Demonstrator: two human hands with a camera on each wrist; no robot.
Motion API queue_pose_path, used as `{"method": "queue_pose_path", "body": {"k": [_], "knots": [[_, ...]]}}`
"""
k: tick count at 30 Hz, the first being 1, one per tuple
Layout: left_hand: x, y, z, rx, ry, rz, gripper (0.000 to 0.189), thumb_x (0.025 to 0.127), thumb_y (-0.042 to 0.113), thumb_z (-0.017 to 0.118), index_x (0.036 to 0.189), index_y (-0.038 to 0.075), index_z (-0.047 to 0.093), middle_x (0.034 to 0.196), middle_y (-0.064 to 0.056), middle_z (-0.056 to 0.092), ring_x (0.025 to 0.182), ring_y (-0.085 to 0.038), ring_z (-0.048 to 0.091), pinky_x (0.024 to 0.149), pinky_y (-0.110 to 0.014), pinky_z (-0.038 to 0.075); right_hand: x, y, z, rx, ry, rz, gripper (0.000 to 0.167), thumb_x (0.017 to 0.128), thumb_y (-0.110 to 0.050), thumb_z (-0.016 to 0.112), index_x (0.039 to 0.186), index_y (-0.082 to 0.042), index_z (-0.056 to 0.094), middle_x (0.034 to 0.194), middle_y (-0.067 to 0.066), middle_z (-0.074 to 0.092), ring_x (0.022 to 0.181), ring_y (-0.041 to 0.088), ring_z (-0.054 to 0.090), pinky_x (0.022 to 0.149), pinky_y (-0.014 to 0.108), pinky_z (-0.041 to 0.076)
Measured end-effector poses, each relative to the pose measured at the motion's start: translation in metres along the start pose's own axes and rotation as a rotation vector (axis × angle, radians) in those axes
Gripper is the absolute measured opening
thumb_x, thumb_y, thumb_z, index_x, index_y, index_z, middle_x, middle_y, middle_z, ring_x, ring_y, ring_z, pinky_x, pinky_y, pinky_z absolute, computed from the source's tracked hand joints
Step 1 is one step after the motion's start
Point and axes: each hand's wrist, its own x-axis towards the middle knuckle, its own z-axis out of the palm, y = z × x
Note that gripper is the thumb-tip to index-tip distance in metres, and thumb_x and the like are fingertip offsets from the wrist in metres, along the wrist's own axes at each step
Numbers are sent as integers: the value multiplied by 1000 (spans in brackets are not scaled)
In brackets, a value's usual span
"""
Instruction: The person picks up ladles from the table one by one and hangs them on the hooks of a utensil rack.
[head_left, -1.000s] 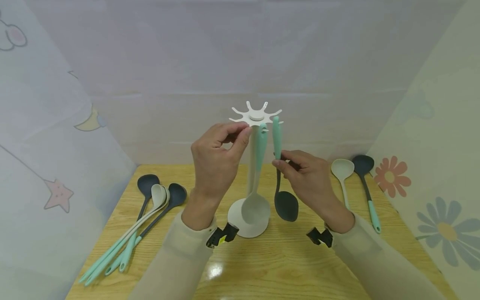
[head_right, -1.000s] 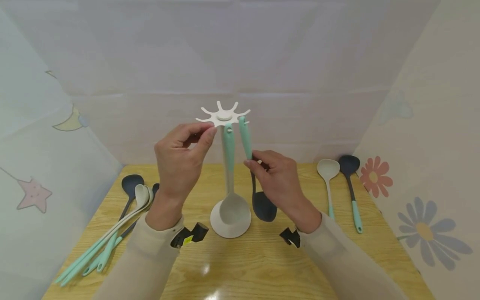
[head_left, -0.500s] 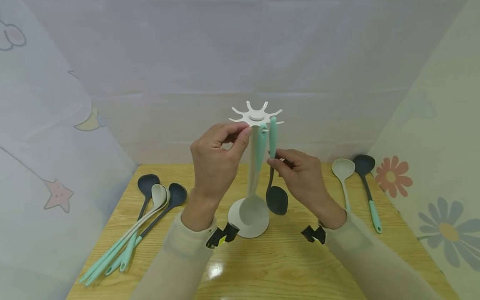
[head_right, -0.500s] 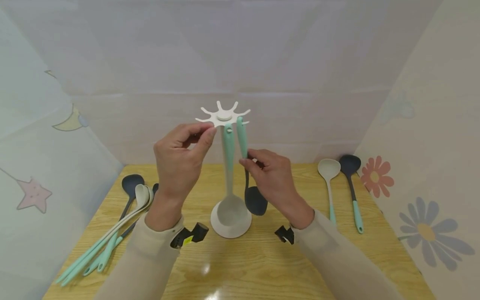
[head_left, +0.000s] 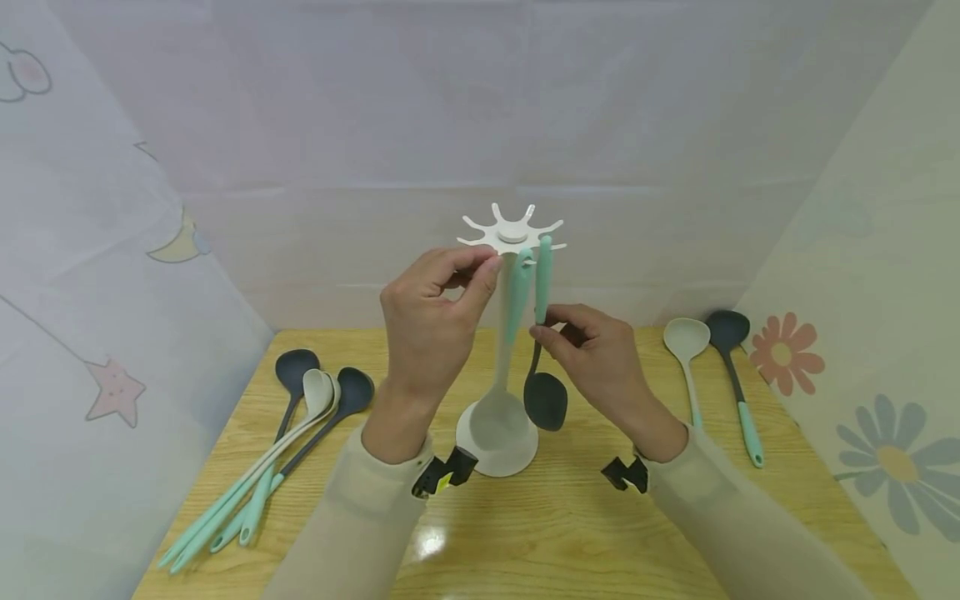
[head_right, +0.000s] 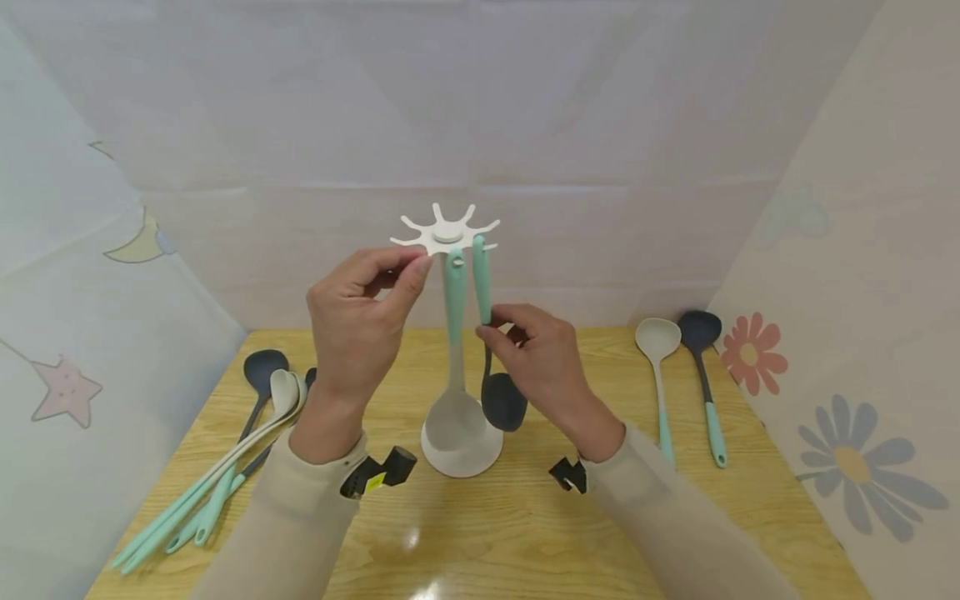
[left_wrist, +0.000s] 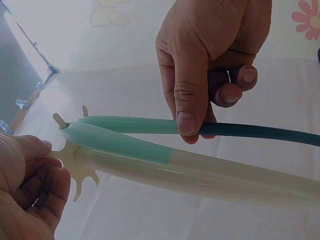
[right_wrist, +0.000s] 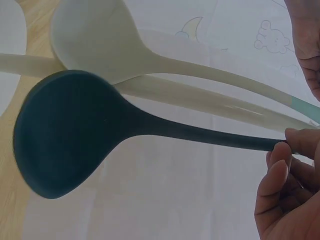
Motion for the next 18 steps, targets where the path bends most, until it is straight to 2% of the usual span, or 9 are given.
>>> {"method": "queue_pose_path", "body": {"k": [5,9,15,18], "knots": [[0,-1,-1,-6,3,-12,9,93,9,82,96,0,82,91,-10,79,79,-17,71,75,-22,59,-8,11,-4,-13,-15,18,21,93,-8,82,113,-8,80,95,4,78,64,5,62,58,17,50],[0,-2,-1,-14,2,-8,9,93,8,82,96,0,82,91,-10,79,79,-17,72,75,-22,59,-19,29,-14,-62,-16,57,18,95,-12,80,113,-10,80,93,3,77,64,6,59,57,18,47],[1,-3,-2,-34,-1,-13,10,93,9,82,96,0,82,89,-10,78,78,-17,71,75,-23,59,-41,84,-37,-254,0,175,18,102,-21,74,110,-6,80,81,8,74,60,2,56,53,21,46],[2,-3,-3,-36,-1,-13,9,93,8,82,96,0,82,89,-10,78,78,-17,71,75,-23,59,-55,117,-51,-354,-4,227,21,104,-22,71,109,-3,79,84,10,76,64,4,60,54,22,47]]}}
